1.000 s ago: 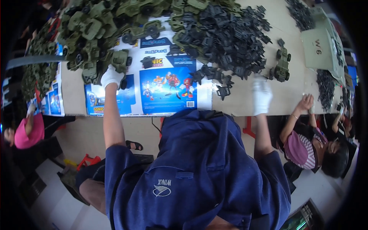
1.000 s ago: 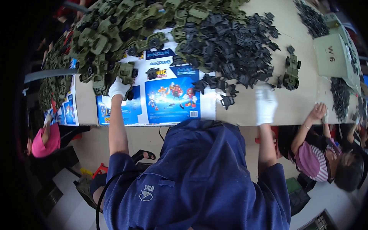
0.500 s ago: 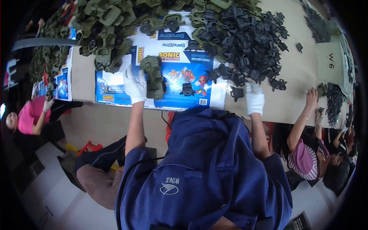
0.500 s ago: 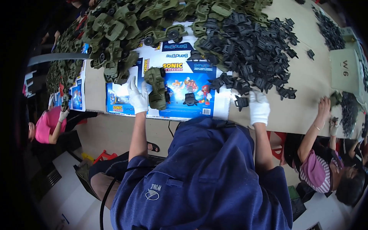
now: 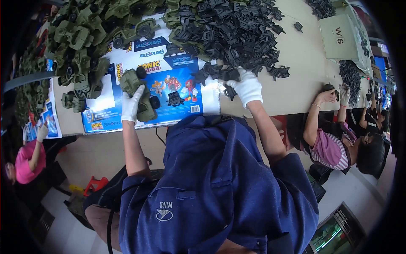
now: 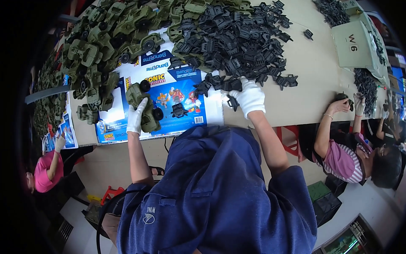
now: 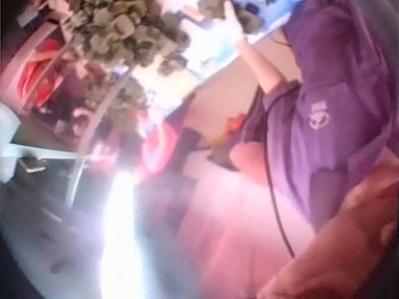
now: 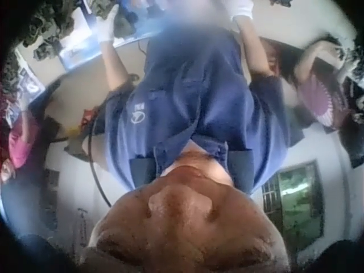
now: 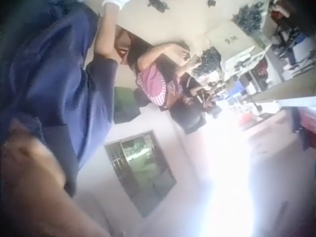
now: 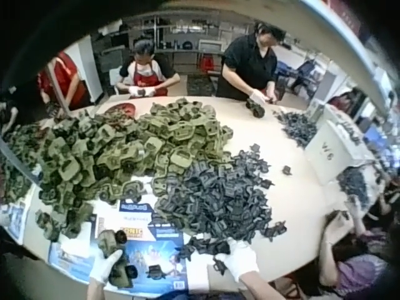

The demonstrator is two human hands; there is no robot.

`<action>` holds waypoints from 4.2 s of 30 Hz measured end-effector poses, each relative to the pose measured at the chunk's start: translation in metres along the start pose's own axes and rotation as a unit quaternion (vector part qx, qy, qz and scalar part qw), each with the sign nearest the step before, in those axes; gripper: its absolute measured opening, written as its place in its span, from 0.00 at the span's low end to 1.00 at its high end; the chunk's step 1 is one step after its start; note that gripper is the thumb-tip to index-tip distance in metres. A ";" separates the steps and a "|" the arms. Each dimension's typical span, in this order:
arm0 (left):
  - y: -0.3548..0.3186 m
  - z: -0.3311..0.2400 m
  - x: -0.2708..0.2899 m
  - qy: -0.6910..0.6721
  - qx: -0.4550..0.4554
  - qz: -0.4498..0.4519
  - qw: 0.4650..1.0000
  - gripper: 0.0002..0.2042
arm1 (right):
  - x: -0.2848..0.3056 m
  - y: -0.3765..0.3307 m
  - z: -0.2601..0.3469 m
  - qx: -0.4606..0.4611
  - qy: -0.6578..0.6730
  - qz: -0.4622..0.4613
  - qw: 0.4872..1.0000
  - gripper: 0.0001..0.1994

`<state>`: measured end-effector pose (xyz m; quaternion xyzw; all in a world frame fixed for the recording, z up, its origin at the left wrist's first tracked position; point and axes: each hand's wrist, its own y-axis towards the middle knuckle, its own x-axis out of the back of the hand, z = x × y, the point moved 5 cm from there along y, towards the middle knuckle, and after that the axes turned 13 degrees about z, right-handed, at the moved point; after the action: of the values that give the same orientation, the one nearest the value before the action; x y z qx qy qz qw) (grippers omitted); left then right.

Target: The person assembles plastic toy military trucks by hand at a workbench, fitting plastic parts together.

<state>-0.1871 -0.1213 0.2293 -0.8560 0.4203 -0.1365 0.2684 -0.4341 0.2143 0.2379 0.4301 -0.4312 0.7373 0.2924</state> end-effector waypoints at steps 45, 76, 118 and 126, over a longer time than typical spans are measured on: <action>-0.046 -0.090 -0.187 0.158 0.002 0.454 0.877 0.36 | 0.080 -0.037 0.034 0.231 0.847 0.085 0.472 0.30; -0.069 -0.096 -0.203 0.185 -0.074 0.396 0.896 0.32 | 0.066 -0.028 0.036 0.254 0.626 0.224 0.702 0.26; -0.080 -0.108 -0.214 -0.013 0.044 0.433 0.900 0.23 | 0.076 -0.031 0.034 0.282 0.672 0.131 0.671 0.26; -0.080 -0.108 -0.219 -0.014 0.041 0.437 0.899 0.24 | 0.079 -0.031 0.037 0.250 0.674 0.130 0.683 0.26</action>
<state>-0.3183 0.0549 0.3620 -0.5767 0.7422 -0.0109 0.3414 -0.4317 0.2003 0.3292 -0.1859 0.0312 0.9392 0.2870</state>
